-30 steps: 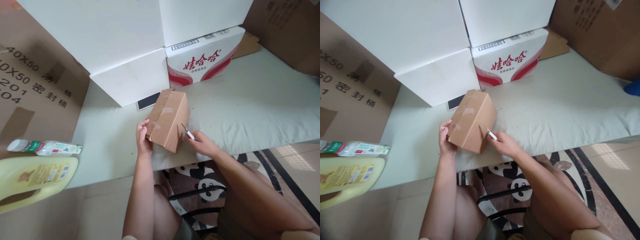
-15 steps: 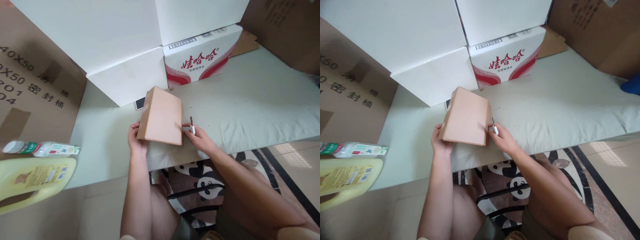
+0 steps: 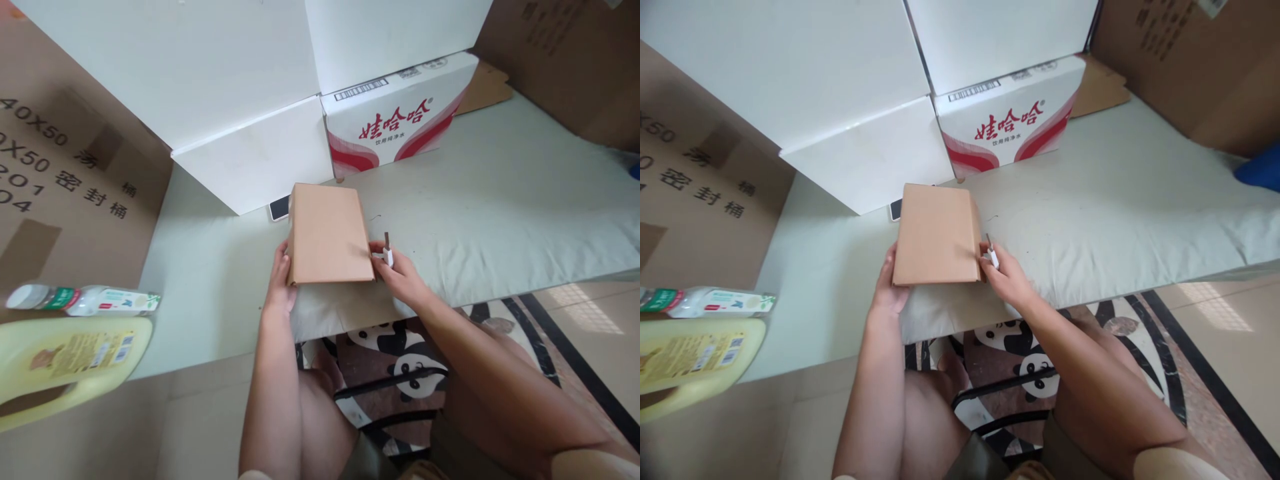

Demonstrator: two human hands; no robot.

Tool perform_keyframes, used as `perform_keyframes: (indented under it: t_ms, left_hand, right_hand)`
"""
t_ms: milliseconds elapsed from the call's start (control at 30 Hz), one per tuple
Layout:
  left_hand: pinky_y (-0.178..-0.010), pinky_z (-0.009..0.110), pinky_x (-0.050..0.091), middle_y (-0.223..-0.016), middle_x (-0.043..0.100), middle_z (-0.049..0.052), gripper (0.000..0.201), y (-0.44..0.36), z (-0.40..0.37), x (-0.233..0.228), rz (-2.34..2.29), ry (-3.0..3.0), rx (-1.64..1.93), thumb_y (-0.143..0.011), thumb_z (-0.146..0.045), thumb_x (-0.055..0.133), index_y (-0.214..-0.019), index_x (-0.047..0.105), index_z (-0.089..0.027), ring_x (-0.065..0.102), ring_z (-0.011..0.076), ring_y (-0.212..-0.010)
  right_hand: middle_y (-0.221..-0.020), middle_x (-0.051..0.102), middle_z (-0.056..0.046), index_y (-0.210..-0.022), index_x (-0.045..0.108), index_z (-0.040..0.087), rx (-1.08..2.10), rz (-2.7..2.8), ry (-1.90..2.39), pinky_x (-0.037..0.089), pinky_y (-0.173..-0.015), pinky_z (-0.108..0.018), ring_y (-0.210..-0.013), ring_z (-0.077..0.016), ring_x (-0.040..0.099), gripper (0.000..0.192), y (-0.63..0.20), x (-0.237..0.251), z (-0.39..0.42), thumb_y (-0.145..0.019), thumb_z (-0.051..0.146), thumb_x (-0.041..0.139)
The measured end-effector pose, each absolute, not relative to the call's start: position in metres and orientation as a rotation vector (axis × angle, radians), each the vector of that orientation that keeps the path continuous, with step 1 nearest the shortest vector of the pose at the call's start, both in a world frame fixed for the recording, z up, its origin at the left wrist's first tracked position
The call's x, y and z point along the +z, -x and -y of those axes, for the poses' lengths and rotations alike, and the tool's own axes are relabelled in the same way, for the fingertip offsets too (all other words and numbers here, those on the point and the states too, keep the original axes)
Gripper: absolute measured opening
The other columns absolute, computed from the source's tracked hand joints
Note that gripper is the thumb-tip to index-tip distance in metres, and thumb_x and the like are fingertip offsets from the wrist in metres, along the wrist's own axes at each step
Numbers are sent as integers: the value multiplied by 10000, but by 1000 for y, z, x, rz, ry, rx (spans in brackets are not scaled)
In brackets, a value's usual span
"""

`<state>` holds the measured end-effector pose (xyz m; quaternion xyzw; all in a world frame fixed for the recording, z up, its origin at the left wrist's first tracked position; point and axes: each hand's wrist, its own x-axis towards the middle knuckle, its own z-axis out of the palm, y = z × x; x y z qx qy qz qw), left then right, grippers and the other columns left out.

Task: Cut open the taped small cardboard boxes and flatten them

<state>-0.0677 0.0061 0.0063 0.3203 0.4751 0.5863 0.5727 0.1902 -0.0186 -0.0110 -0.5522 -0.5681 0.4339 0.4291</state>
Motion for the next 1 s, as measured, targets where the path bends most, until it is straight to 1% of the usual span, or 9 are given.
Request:
perform_keyframes:
  t_ms: [100,267,400,500,567,667,767,867,1000]
  left_hand:
    - [-782,311,512,-1224,722,41,593,68,-6,3,-1141,-797,1308,-685,-612,811,-1162,703,-276,662,273,-1146]
    - [-869,338,522,-1231,727,62,580,65,-6,4,-1134,-898,1300,-676,-620,825,-1110,721,-248,664,281,-1161]
    - [-926,390,533,-1229,733,99,640,64,-4,8,-1106,-950,1308,-695,-697,782,-1124,719,-226,659,311,-1197]
    - [-878,396,560,-1215,739,115,815,64,-2,12,-1049,-923,1279,-599,-836,743,-1140,724,-227,654,344,-1214]
    - [-865,381,566,-1213,741,114,804,63,-2,15,-1069,-933,1251,-545,-784,818,-1117,729,-228,656,346,-1212]
    - [-875,369,566,-1175,753,109,701,60,-3,18,-1135,-933,1237,-540,-655,898,-1061,729,-216,673,329,-1180]
    - [-863,355,562,-1052,775,95,666,59,-4,20,-1226,-901,1237,-520,-630,912,-989,722,-197,707,300,-1085]
    - [-796,352,568,-956,779,95,642,61,-4,21,-1337,-864,1122,-538,-653,888,-928,710,-175,729,294,-989]
    - [-725,342,553,-871,765,82,613,65,-2,21,-1393,-866,1042,-564,-666,863,-874,688,-167,730,278,-889]
  right_hand:
    - [-1025,716,-98,-1219,622,207,1122,1321,1403,535,-811,-421,-899,-242,660,405,-191,-14,18,-922,459,510]
    - [-1058,693,-78,-1181,604,228,1097,1200,1417,506,-824,-417,-889,-229,633,357,-191,-9,17,-897,436,548]
    - [-943,662,-30,-1219,562,261,1140,1161,1369,498,-798,-400,-806,-208,603,359,-192,-10,18,-919,455,536]
    - [-952,649,-26,-1240,551,278,1144,1181,1360,499,-824,-414,-835,-217,599,369,-192,-15,18,-926,470,545]
    - [-1043,652,-45,-1267,547,286,1155,1201,1334,500,-870,-431,-927,-236,609,387,-193,-17,19,-927,472,553]
    - [-1171,638,-69,-1336,526,295,1185,1247,1276,496,-929,-452,-1032,-254,608,433,-194,-17,20,-941,472,544]
    - [-1213,635,-73,-1372,520,296,1179,1313,1246,475,-985,-469,-1072,-260,606,455,-195,-15,21,-949,465,540]
    - [-1215,641,-64,-1369,530,296,1139,1355,1246,443,-1030,-474,-1112,-264,597,449,-195,-15,21,-948,449,545]
    - [-1139,665,-71,-1411,499,271,1164,1356,1251,474,-971,-459,-1054,-262,616,485,-194,-13,22,-962,454,517]
